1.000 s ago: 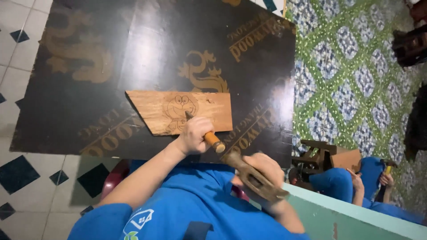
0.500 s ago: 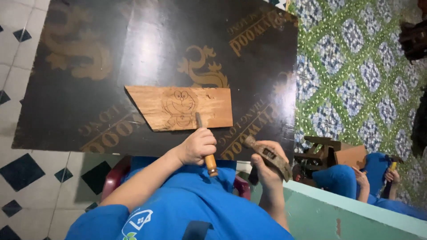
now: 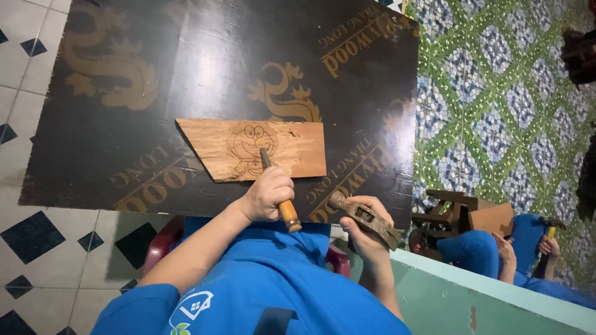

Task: Carving a cartoon character into a wooden board using a chisel and hammer

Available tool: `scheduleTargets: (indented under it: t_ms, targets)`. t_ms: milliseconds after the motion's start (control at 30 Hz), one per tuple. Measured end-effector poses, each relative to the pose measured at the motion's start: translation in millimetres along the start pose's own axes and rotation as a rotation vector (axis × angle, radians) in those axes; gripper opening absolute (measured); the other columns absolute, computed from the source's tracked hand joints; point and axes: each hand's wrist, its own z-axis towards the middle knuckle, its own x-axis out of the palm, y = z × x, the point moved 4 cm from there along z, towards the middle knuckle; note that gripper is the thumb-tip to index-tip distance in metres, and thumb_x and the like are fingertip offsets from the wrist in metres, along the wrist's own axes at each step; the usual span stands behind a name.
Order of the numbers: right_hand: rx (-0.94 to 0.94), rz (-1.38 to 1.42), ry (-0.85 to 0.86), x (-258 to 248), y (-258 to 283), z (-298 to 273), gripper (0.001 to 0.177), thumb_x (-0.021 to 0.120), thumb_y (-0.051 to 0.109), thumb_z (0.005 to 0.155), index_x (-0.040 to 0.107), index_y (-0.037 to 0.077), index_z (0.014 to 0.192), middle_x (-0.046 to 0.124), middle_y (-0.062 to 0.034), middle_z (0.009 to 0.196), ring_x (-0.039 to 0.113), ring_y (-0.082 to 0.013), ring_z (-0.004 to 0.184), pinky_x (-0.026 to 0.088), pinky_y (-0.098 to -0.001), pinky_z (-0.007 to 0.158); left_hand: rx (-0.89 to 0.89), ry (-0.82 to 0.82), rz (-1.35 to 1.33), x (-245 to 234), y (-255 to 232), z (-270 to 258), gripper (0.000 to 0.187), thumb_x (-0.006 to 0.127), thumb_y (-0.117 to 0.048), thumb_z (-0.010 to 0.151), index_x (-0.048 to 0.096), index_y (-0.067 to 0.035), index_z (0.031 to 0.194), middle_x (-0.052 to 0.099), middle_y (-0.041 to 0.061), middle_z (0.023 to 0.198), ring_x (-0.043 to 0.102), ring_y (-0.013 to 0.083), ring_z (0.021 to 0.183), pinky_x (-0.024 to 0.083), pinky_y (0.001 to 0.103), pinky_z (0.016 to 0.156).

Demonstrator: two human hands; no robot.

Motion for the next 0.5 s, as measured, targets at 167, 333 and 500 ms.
scheduleTargets:
  t_ms: [167,333,500]
  targets:
    - [-0.006,-0.041,0.073,0,0,4,0.040,0.091,0.024,0.075,0.076,0.000,0.105,0.072,-0.0163,0.070,0.064,-0.0121,0.061,0.049,-0.0268,0.049,-0.033,0.007,-0.010,-2,1,6,0.031,0.047,-0.032,0.100,0.053,-0.019,0.073,0.050,0.002,0.076,0.057,0.0273,0.069,0.048,0.039,0.068]
    - [-0.142,-0.010,0.206,9,33,13,0.036,0.090,0.017,0.075,0.075,0.000,0.104,0.075,-0.0143,0.070,0.065,-0.0127,0.057,0.050,-0.0275,0.049,-0.076,0.018,-0.051,0,7,21,0.026,0.055,-0.028,0.096,0.052,-0.019,0.072,0.048,0.003,0.072,0.056,0.0301,0.066,0.047,0.042,0.062]
    - [-0.270,-0.191,0.246,10,52,-8,0.060,0.076,0.057,0.081,0.069,0.010,0.117,0.075,-0.0065,0.106,0.075,-0.0152,0.088,0.063,-0.0249,0.077,-0.140,0.104,-0.144,-16,-6,59,0.011,0.050,-0.003,0.081,0.047,-0.010,0.072,0.046,0.007,0.067,0.041,0.0254,0.062,0.035,0.037,0.062]
